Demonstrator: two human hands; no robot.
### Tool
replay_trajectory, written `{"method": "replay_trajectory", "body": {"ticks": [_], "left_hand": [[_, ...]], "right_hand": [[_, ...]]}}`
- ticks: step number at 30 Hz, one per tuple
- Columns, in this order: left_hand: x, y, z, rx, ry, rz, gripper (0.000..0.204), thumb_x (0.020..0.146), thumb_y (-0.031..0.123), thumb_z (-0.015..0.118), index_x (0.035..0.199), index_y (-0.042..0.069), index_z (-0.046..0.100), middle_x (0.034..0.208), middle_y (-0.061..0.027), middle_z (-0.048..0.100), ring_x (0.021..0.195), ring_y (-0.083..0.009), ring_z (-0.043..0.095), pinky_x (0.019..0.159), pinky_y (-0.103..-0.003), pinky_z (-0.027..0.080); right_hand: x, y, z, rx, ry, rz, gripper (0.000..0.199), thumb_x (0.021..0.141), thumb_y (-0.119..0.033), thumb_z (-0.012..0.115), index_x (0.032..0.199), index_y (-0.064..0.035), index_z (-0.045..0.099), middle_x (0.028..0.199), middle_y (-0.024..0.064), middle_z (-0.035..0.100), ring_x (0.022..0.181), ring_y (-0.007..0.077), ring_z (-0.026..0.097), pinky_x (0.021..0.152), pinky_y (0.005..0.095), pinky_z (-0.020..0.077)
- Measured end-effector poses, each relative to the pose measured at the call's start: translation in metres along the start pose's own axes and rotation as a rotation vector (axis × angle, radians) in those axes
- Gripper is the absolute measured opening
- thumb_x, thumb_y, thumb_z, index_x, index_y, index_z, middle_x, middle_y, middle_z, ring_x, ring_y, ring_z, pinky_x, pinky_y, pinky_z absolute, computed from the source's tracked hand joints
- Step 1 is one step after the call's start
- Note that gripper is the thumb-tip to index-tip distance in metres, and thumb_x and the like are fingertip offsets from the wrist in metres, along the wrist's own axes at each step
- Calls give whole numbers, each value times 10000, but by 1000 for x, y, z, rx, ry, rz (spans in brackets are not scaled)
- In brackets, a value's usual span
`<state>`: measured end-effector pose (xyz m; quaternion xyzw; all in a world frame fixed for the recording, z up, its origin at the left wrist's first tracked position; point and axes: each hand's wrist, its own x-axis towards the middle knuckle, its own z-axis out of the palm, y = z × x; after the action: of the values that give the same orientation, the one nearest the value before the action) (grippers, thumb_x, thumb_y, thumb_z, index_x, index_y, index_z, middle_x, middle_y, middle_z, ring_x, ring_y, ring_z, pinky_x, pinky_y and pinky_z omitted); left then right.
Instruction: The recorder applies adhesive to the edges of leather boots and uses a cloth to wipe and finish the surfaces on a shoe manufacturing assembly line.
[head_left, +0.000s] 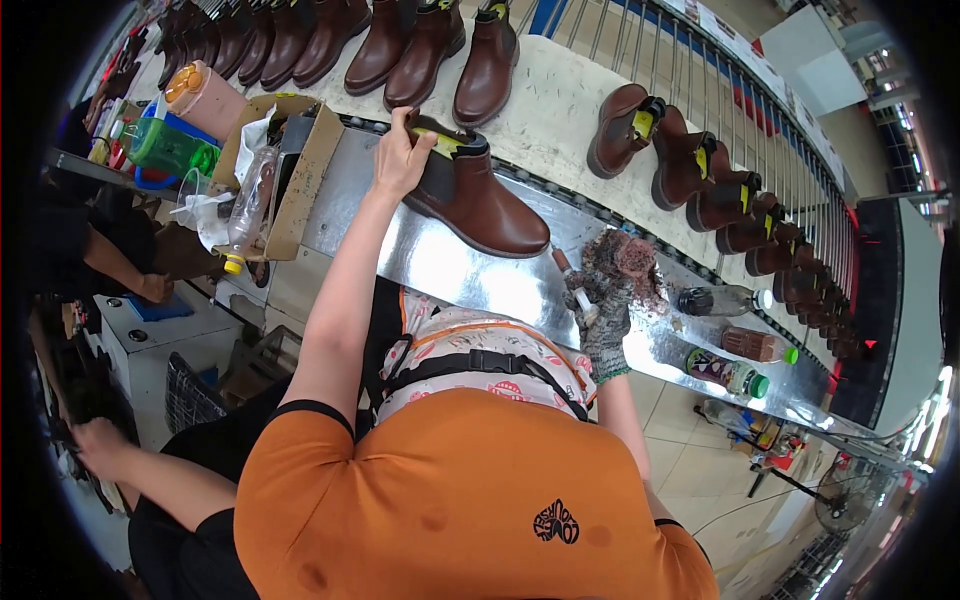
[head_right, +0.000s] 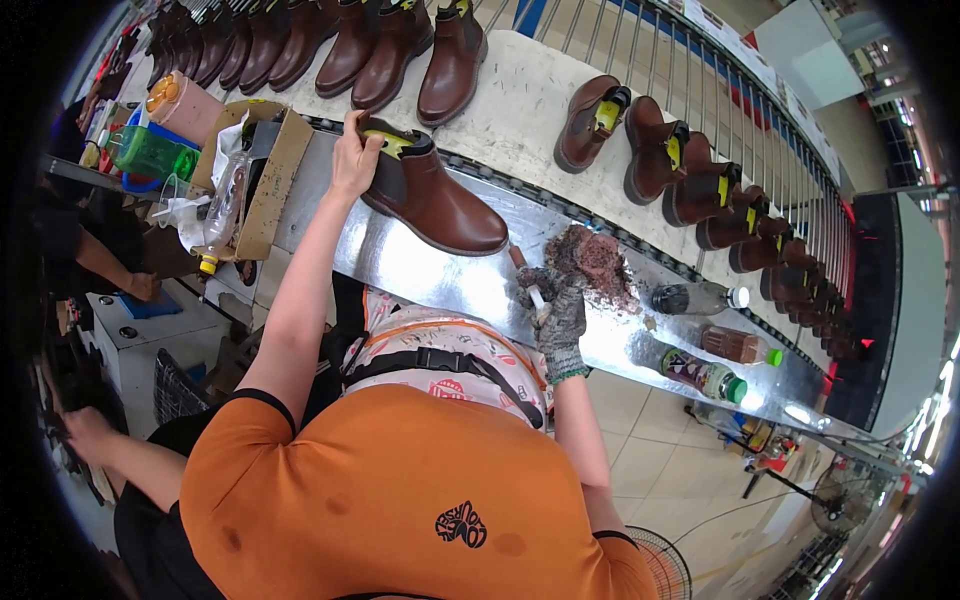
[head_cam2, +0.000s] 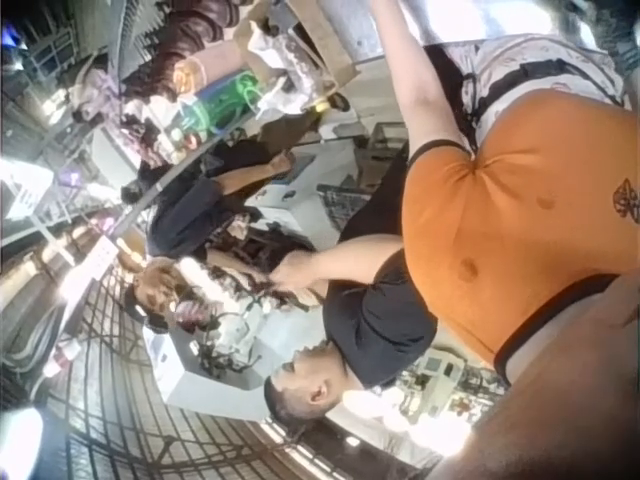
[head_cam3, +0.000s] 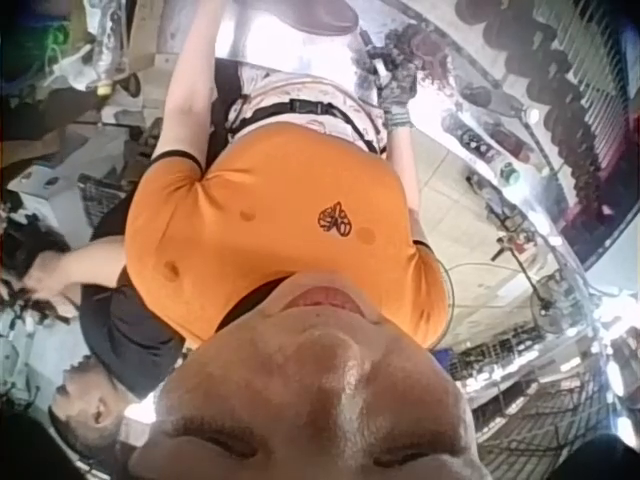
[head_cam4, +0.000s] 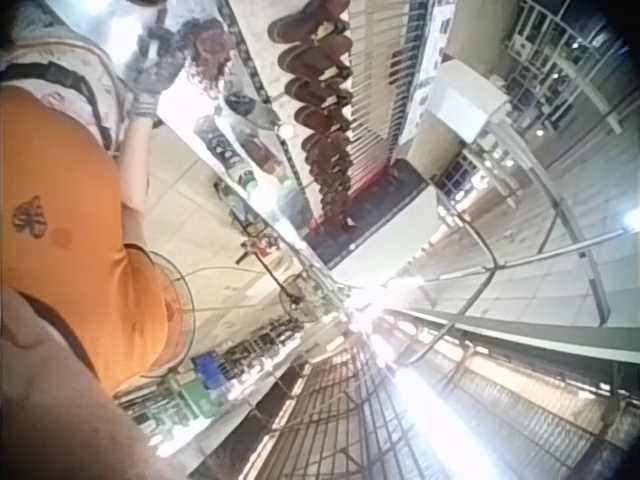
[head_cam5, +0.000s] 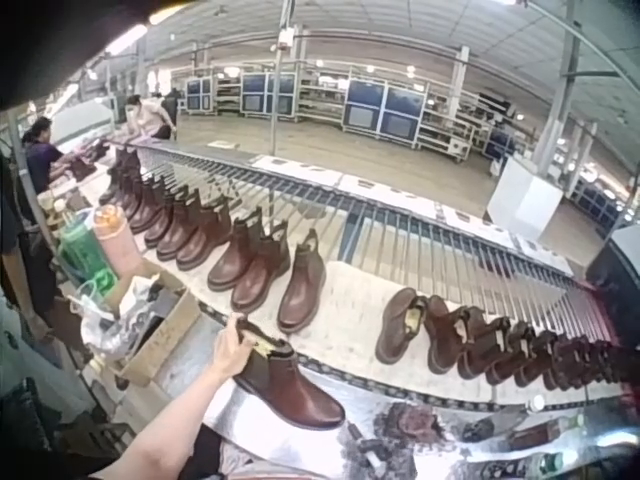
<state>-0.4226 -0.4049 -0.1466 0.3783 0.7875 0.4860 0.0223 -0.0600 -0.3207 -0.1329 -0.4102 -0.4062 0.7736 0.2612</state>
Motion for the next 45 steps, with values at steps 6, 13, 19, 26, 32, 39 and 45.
{"method": "replay_trajectory", "body": {"ticks": [6,13,19,26,32,39,45], "left_hand": [[-38,8,-14,100,86,4,769,792,687,490,1162,17,414,767,-214,624,767,-431,612,651,-472,455],[-89,42,-36,108,58,-156,754,660,578,728,1086,35,422,776,-179,618,723,-364,629,635,-414,484],[-117,86,-47,-162,-136,-467,861,650,280,813,1301,64,291,796,-146,664,729,-203,655,681,-319,506],[-145,105,-31,-727,-456,-1054,745,718,46,698,1327,70,271,1009,-154,589,857,-229,641,627,-362,588],[-148,120,-18,-971,-575,-1241,544,743,45,674,1199,0,380,1109,-129,502,982,-242,586,726,-416,585],[-155,116,-5,-970,-585,-1128,537,759,52,668,1207,3,377,1112,-129,508,984,-235,585,744,-402,589],[-142,144,-9,-1024,-547,-1190,528,779,109,663,1209,4,375,1122,-132,506,1006,-234,579,755,-407,590]], "right_hand": [[6,-2,3,-230,29,-88,475,927,-370,370,918,10,656,814,86,655,671,146,585,579,272,462],[10,-8,15,-679,24,-364,406,868,-343,425,907,-16,663,793,84,656,626,133,577,518,223,416],[8,-19,19,-750,-99,-352,237,725,7,522,911,-28,665,807,86,663,701,164,632,661,286,498],[-17,-40,38,-934,-169,-439,224,766,-1,503,914,-32,669,795,107,676,685,182,648,661,295,498],[-39,-38,24,-883,-196,-362,187,786,-13,518,903,-21,664,816,111,681,765,215,664,718,307,506],[-75,-49,13,-992,-250,-174,505,876,-416,430,901,42,641,885,128,669,838,186,636,775,316,501],[-103,-53,7,-918,-188,-177,471,884,-373,416,926,42,635,884,133,664,822,195,637,767,320,503]]}}
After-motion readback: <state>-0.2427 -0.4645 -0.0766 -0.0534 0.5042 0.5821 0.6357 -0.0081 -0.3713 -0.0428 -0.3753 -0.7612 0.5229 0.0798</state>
